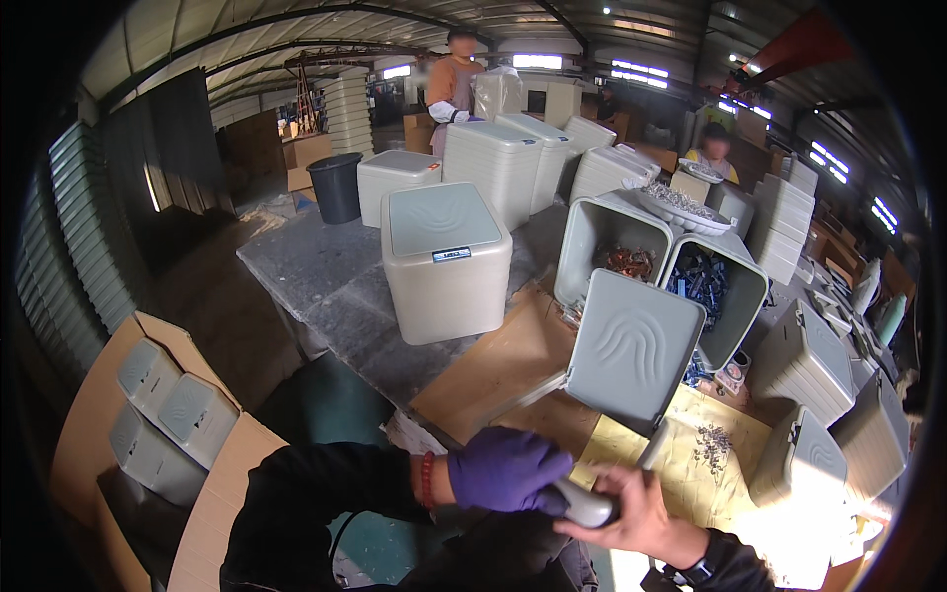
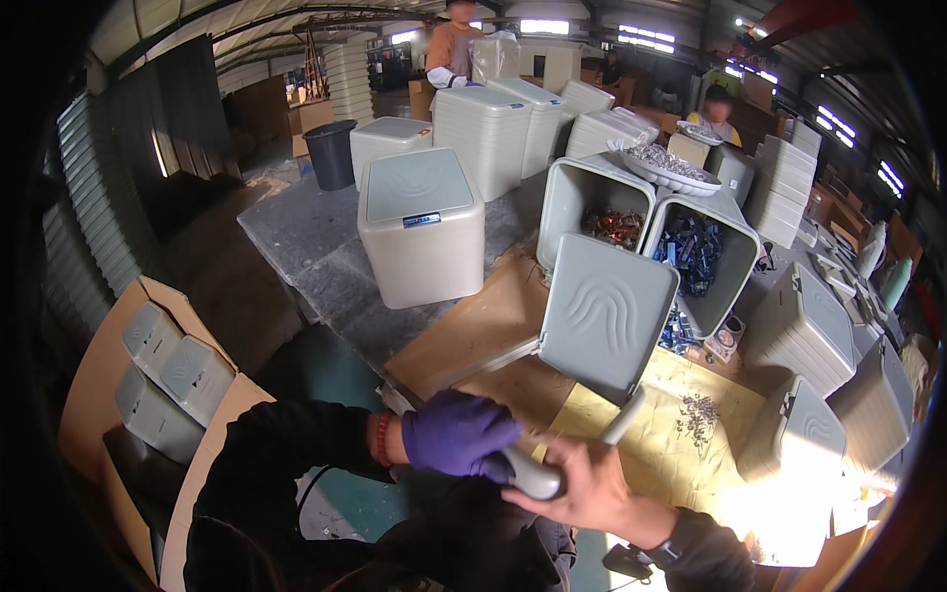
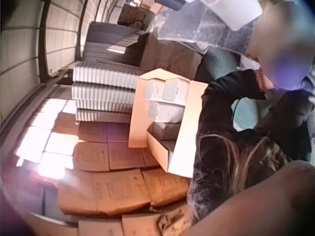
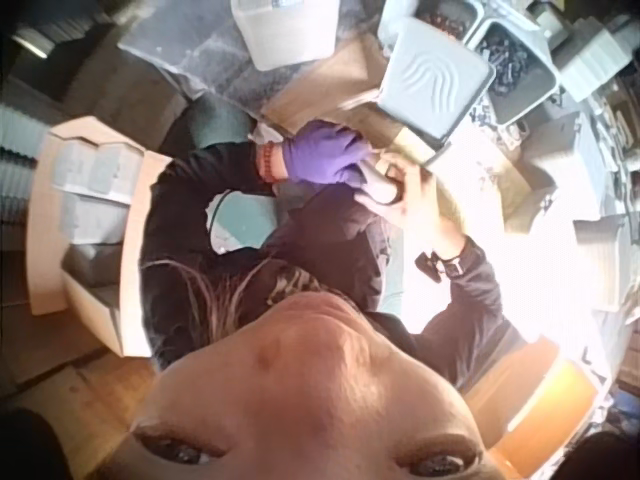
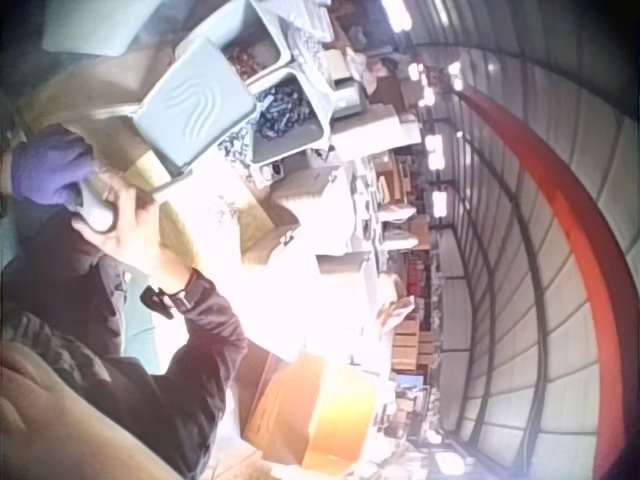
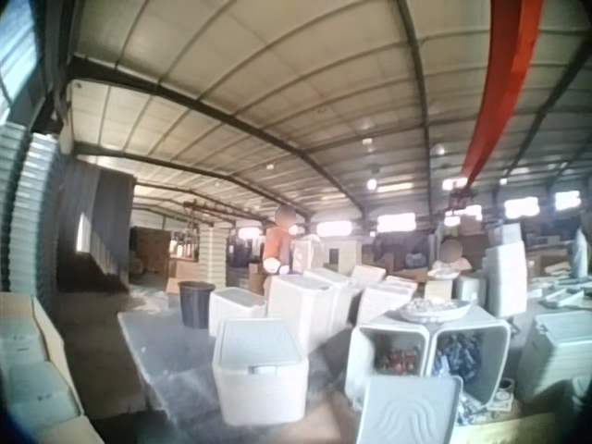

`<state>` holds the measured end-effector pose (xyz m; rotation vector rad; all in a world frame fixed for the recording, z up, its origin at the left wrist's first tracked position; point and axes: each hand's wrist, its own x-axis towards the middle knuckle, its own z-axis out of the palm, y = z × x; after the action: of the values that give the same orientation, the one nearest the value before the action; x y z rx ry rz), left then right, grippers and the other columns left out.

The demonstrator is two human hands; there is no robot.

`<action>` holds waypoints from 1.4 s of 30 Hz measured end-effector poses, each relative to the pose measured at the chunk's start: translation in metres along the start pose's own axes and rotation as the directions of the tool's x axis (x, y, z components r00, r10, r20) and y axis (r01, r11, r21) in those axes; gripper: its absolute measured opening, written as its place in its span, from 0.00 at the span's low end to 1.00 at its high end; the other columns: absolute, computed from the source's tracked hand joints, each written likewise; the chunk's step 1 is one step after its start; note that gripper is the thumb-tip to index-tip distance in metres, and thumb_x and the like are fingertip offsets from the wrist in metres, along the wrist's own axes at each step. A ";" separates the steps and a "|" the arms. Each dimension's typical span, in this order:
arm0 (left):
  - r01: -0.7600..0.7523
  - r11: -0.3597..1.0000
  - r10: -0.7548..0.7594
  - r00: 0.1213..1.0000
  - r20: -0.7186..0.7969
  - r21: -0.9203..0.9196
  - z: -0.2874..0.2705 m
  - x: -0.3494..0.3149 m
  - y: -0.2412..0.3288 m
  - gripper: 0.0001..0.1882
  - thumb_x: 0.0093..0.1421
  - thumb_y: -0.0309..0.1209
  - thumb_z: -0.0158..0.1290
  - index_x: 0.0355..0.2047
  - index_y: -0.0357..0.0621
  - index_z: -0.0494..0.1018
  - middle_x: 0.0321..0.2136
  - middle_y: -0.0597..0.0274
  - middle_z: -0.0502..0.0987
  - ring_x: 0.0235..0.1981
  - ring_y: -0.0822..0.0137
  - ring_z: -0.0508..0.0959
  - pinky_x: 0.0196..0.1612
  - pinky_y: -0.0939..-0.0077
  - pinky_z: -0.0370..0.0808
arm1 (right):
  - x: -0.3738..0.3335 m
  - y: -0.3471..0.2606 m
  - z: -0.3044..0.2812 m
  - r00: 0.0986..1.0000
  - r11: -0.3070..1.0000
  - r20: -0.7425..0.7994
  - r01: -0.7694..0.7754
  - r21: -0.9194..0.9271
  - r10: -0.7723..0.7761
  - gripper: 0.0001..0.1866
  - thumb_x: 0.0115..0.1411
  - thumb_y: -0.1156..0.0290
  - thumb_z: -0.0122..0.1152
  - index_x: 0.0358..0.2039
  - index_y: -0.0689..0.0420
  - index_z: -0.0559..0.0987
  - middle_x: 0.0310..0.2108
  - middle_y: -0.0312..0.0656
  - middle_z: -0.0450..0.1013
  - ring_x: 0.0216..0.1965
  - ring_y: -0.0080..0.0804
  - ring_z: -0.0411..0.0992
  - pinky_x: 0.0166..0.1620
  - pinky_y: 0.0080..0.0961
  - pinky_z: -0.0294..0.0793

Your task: The person assembles gray plastic containers by hand, inserting small metal fasteners into the lid and base, then closing and stacking the finished units. The person repeats this process for multiple containers, placing completed units into a cardboard box.

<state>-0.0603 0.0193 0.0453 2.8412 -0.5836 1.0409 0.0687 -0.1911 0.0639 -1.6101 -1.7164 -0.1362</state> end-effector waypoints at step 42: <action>-0.153 0.884 -0.048 0.910 0.412 0.441 0.054 0.017 0.054 0.31 0.62 0.47 0.47 0.56 0.34 0.73 0.64 0.48 0.67 0.63 0.45 0.65 0.64 0.47 0.63 | -0.107 0.070 0.002 0.931 0.926 -0.029 -0.357 0.126 0.363 0.75 0.45 0.82 0.77 0.72 0.57 0.22 0.74 0.65 0.34 0.74 0.62 0.45 0.66 0.45 0.66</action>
<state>-0.0355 -0.0465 0.0108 3.5377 -0.4873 0.6431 0.1207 -0.2625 -0.0284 -1.7854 -1.3349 0.1026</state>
